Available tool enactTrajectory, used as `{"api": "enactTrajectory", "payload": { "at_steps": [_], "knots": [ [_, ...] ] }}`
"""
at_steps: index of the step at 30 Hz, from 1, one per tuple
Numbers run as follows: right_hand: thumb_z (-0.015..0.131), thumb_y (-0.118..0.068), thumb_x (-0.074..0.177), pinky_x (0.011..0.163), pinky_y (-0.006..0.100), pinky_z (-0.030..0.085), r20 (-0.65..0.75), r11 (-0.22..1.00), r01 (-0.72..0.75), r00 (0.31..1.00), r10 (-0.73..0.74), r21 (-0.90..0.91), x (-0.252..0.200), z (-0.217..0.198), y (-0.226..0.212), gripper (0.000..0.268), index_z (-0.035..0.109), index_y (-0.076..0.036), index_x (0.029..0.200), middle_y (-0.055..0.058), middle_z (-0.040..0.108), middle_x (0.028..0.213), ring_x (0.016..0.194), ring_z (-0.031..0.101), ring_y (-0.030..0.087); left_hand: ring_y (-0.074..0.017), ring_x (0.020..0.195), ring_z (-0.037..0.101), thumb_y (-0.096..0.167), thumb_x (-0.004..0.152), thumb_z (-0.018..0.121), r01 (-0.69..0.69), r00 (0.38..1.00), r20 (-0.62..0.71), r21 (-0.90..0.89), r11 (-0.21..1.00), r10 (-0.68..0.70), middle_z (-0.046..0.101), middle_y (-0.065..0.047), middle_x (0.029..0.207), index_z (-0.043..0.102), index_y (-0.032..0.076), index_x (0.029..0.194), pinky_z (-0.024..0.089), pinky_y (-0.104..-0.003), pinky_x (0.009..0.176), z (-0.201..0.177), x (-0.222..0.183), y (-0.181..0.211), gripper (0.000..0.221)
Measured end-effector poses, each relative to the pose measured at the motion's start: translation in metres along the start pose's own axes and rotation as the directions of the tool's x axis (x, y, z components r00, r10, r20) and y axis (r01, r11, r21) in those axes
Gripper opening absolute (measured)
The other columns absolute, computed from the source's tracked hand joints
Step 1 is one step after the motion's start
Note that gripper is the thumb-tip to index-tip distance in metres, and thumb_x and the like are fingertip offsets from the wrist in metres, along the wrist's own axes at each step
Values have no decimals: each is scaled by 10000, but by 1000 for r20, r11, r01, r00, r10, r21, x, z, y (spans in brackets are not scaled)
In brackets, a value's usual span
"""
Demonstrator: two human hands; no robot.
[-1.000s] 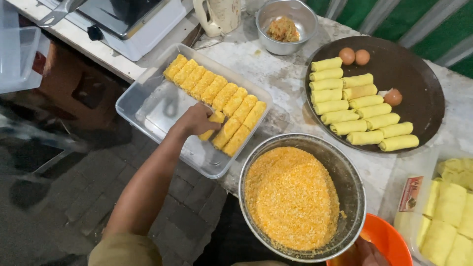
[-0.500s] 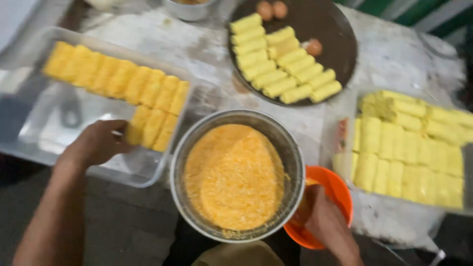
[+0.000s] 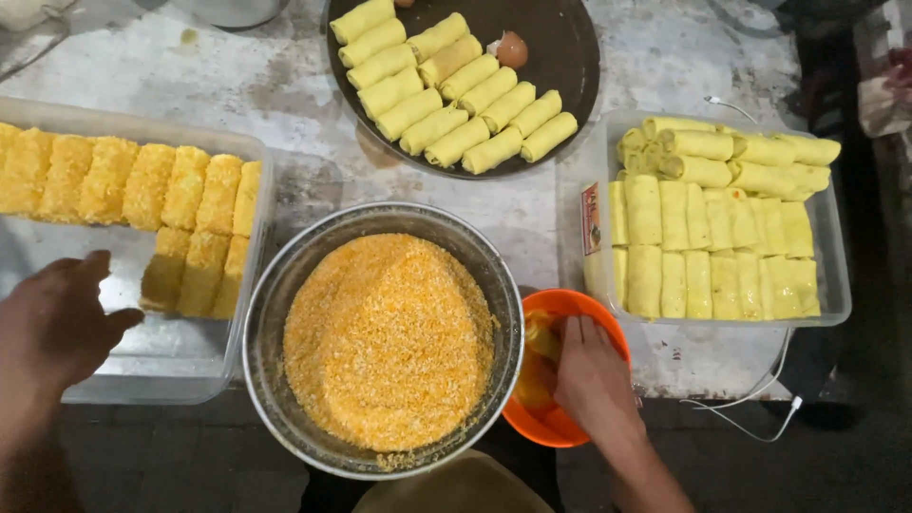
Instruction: Dipping rolled food items into egg wash and then coating them with breadcrumbs on a production table.
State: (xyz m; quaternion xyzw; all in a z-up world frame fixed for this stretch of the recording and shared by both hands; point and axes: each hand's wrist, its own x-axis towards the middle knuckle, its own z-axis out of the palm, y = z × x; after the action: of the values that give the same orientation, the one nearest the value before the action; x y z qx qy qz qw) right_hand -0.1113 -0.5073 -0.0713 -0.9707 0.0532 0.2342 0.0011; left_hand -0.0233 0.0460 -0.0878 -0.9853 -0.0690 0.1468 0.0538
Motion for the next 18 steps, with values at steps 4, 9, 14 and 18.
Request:
{"api": "enactTrajectory", "payload": {
  "at_steps": [4,9,14,18],
  "knots": [
    [718,-416,814,822,525,517,133,982,-70,990,46,176,-16,-37,-16,546,474,-87,1175,141,550,1226,1023,609,381,-298,916,705,197,861,800,-369,868,-444,-279,886,221,728,-202,1121,670,-44,1295,557,-419,750,-99,-48,70,513],
    [703,-431,848,902,403,506,203,927,-14,977,-67,375,-21,-44,-18,510,552,-121,1223,25,627,1248,1103,661,237,-357,1018,662,482,867,651,-791,586,-174,-335,512,791,639,-160,1232,502,100,1384,566,-503,771,-157,-64,158,659],
    [650,-426,851,804,492,498,196,974,57,975,-101,219,-14,-20,-22,583,459,-202,1354,40,539,1281,1108,576,304,-359,1000,632,492,908,641,-799,507,186,-265,539,842,634,-102,1110,538,137,1214,492,-529,789,-158,-46,232,481],
    [636,-397,844,745,536,510,169,976,97,977,-130,194,-14,-28,-23,560,479,-177,1334,62,579,1230,1031,617,343,-290,948,655,479,956,614,-735,512,485,-180,654,709,677,-97,1037,645,92,973,514,-439,766,-196,-39,269,388]
  ]
}}
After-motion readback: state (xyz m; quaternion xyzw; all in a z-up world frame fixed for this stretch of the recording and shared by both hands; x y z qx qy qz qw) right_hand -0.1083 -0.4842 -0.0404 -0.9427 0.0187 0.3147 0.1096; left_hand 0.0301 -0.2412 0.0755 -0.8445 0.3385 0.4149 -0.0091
